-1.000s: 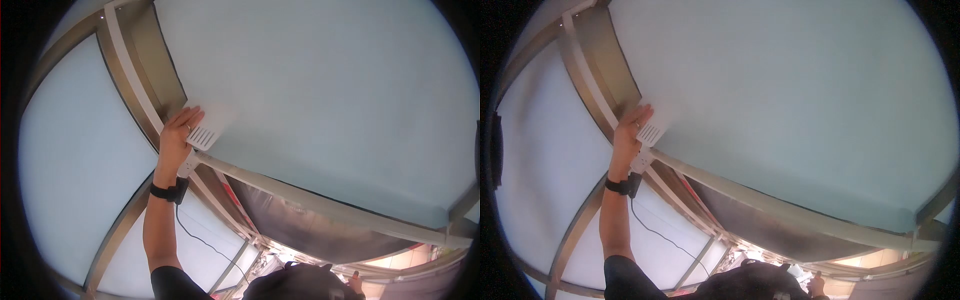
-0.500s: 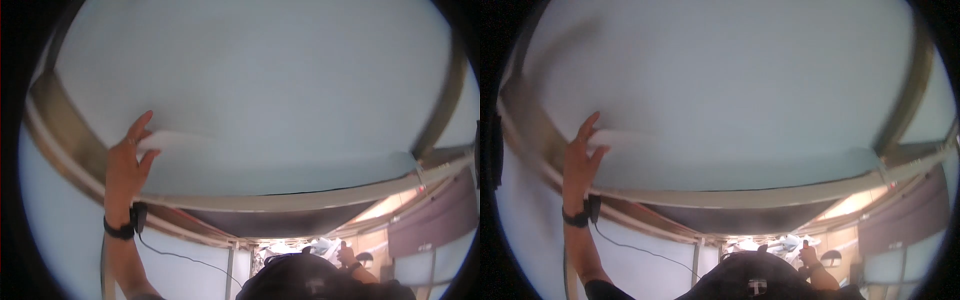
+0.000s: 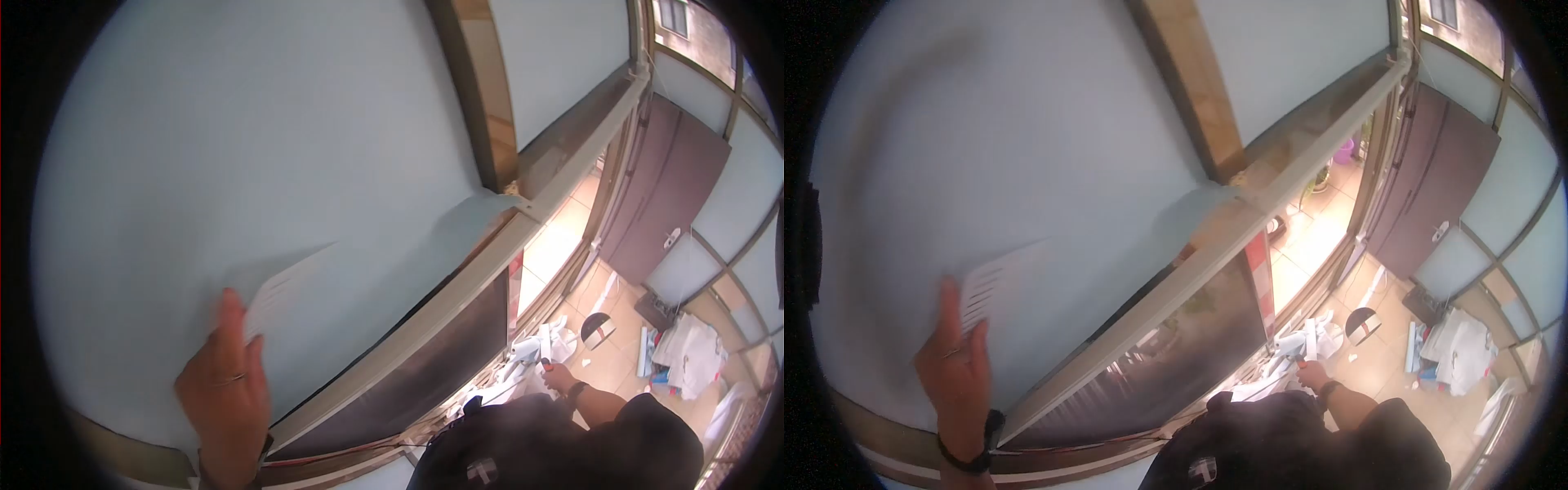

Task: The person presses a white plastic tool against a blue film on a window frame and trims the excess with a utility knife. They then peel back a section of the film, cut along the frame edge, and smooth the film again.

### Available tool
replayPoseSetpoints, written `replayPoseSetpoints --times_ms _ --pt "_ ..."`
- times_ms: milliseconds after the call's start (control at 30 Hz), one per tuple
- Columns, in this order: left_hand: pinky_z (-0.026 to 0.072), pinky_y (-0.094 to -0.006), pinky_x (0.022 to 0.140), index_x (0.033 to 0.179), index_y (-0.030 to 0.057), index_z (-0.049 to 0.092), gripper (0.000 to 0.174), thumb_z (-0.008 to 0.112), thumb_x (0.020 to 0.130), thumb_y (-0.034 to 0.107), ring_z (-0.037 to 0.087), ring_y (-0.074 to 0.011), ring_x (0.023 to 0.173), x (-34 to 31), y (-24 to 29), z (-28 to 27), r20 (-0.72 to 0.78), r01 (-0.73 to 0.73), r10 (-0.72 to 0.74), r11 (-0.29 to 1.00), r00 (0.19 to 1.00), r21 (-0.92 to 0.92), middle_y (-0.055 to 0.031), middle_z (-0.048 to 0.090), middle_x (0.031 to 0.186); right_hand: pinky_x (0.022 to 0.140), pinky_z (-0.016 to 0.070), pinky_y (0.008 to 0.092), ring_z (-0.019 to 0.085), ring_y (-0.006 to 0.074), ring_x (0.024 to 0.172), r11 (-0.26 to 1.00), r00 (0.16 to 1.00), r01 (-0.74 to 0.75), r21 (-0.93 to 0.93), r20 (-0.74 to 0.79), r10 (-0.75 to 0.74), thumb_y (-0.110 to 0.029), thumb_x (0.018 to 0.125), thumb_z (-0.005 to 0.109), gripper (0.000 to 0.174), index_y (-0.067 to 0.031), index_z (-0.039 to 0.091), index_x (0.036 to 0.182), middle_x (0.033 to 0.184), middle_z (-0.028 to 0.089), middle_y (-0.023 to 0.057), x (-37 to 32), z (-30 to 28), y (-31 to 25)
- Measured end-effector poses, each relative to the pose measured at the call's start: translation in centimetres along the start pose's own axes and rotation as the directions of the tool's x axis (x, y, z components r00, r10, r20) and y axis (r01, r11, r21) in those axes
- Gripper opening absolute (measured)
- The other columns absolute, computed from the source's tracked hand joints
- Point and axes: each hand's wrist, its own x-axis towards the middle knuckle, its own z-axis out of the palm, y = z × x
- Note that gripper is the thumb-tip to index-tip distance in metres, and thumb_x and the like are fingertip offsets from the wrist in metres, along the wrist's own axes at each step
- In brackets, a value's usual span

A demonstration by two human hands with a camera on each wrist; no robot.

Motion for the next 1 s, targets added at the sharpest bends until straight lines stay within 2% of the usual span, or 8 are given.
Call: replayPoseSetpoints --times_ms 67,133,267,367,633,733,933,1000 --pt "0.0503 -0.0357 0.056 0.145 0.0088 0.057 0.068 0.070 0.080 -0.005 0.059 -0.0257 0.060 2.3 2.2 2.2 -0.007 -0.096 0.096 0.995 0.995 0.004 -0.0083 0.065 0.080 0.053 0.0519 0.0339 0.063 0.0202 0.058 1.000 1.000 0.010 0.009 -0.022 -0.010 -0.011 0.086 0.069 0.015 0.0022 0.066 0.093 0.071 0.063 0.0098 1.1 -0.6 0.3" --pt "0.0529 -0.0391 0.062 0.146 0.0041 0.055 0.060 0.070 0.089 0.003 0.064 -0.0313 0.065 3.6 3.9 3.4 0.269 -0.233 0.244 0.970 0.932 -0.075 -0.0134 0.070 0.085 0.054 0.0530 0.0336 0.065 0.0207 0.062 1.000 0.999 -0.020 -0.023 -0.029 0.020 -0.012 0.088 0.070 0.020 0.0018 0.065 0.102 0.077 0.067 0.0124 0.7 -1.0 0.0" --pt "0.0477 -0.0400 0.056 0.148 0.0065 0.054 0.065 0.072 0.085 0.001 0.056 -0.0284 0.055 6.9 5.8 5.0 0.147 -0.290 0.303 0.951 0.942 -0.107 -0.0101 0.060 0.070 0.055 0.0537 0.0335 0.067 0.0211 0.064 0.997 0.998 -0.032 0.070 -0.048 0.035 -0.012 0.089 0.070 0.025 0.0021 0.065 0.108 0.080 0.069 0.0137 0.2 -1.5 0.8" --pt "0.0475 -0.0404 0.055 0.149 0.0099 0.054 0.069 0.072 0.083 -0.001 0.056 -0.0295 0.055 10.1 6.7 6.1 0.094 -0.260 0.273 0.957 0.957 -0.127 -0.0119 0.058 0.068 0.055 0.0538 0.0337 0.067 0.0216 0.064 0.991 0.996 -0.020 0.133 -0.084 0.032 -0.012 0.089 0.070 0.023 0.0027 0.065 0.106 0.079 0.069 0.0139 -1.2 -2.4 0.5" --pt "0.0516 -0.0425 0.060 0.152 0.0126 0.049 0.072 0.071 0.085 0.000 0.063 -0.0358 0.061 12.8 8.1 6.8 0.263 -0.199 0.255 0.955 0.931 -0.221 -0.0179 0.065 0.075 0.054 0.0541 0.0349 0.068 0.0222 0.063 0.989 0.986 -0.058 0.134 -0.150 0.078 -0.012 0.089 0.068 0.021 0.0031 0.065 0.103 0.078 0.069 0.0132 -0.6 -3.2 1.7" --pt "0.0523 -0.0425 0.061 0.153 0.0131 0.048 0.072 0.070 0.086 0.000 0.065 -0.0371 0.063 12.7 8.4 8.0 0.287 -0.186 0.245 0.958 0.926 -0.219 -0.0192 0.067 0.077 0.052 0.0523 0.0337 0.064 0.0203 0.060 0.969 0.995 0.010 0.245 -0.097 0.014 -0.008 0.088 0.068 0.016 0.0020 0.062 0.099 0.073 0.064 0.0097 -0.3 -3.6 1.5" --pt "0.0524 -0.0434 0.061 0.153 0.0155 0.048 0.073 0.070 0.085 0.000 0.065 -0.0381 0.063 13.4 9.1 8.3 0.253 -0.162 0.232 0.949 0.939 -0.270 -0.0191 0.067 0.079 0.055 0.0531 0.0327 0.065 0.0181 0.063 0.934 0.966 0.151 0.323 -0.248 -0.070 -0.015 0.091 0.068 0.016 0.0012 0.066 0.093 0.072 0.065 0.0079 0.4 -5.3 -3.5" --pt "0.0523 -0.0439 0.061 0.153 0.0163 0.048 0.072 0.070 0.086 0.000 0.065 -0.0383 0.064 13.6 9.7 8.5 0.255 -0.167 0.229 0.955 0.939 -0.243 -0.0188 0.068 0.079 0.058 0.0522 0.0328 0.066 0.0176 0.064 0.954 0.927 0.234 0.187 -0.338 -0.161 -0.022 0.092 0.068 0.023 0.0010 0.069 0.091 0.072 0.067 0.0077 1.3 -7.0 -5.3"
